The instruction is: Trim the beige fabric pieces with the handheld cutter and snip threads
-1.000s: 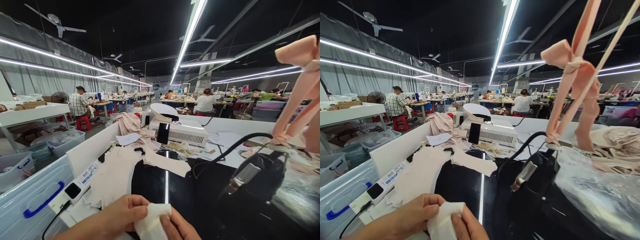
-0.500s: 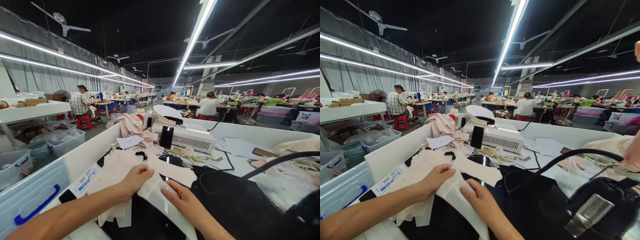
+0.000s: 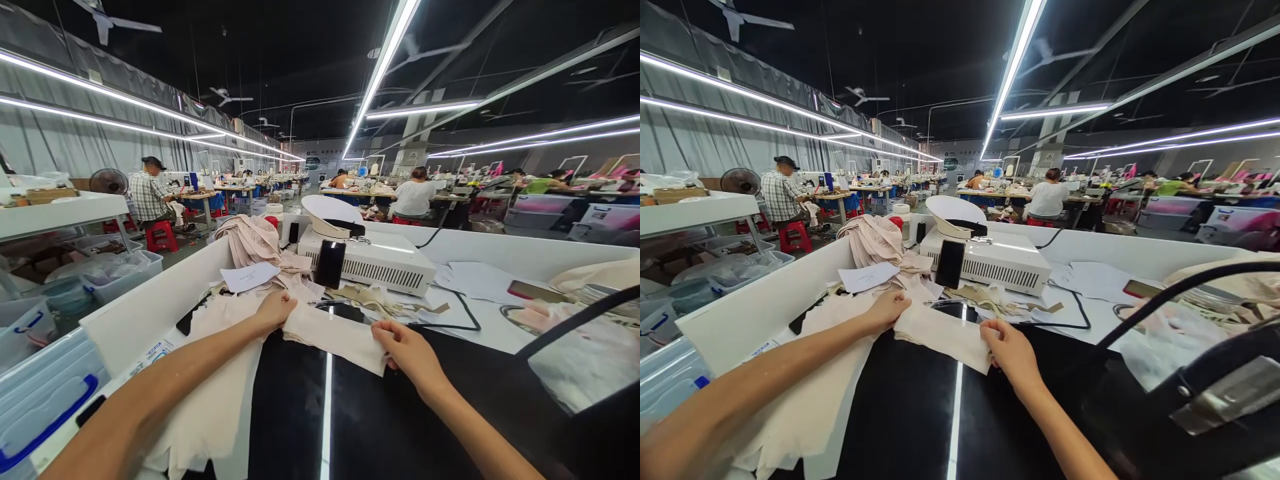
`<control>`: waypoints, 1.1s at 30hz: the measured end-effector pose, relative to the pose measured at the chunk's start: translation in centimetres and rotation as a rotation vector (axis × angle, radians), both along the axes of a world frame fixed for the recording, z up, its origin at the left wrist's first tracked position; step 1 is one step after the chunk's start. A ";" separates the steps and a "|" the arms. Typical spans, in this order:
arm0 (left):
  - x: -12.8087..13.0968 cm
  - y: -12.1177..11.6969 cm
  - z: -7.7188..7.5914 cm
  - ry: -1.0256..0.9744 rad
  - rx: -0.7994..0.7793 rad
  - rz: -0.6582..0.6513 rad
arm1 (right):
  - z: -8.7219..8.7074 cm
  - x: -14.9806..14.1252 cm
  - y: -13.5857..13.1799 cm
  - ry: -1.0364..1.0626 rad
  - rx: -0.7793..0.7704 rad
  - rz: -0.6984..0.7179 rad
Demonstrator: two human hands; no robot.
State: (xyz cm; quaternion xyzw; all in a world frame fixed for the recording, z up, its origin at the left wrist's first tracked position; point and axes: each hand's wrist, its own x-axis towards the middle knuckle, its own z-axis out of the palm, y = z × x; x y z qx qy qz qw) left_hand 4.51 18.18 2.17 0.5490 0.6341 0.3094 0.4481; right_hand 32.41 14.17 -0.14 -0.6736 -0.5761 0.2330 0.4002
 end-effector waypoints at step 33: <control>-11.1 -9.1 4.5 0.619 0.224 -0.074 | -3.7 -5.6 -11.1 -0.698 0.607 0.458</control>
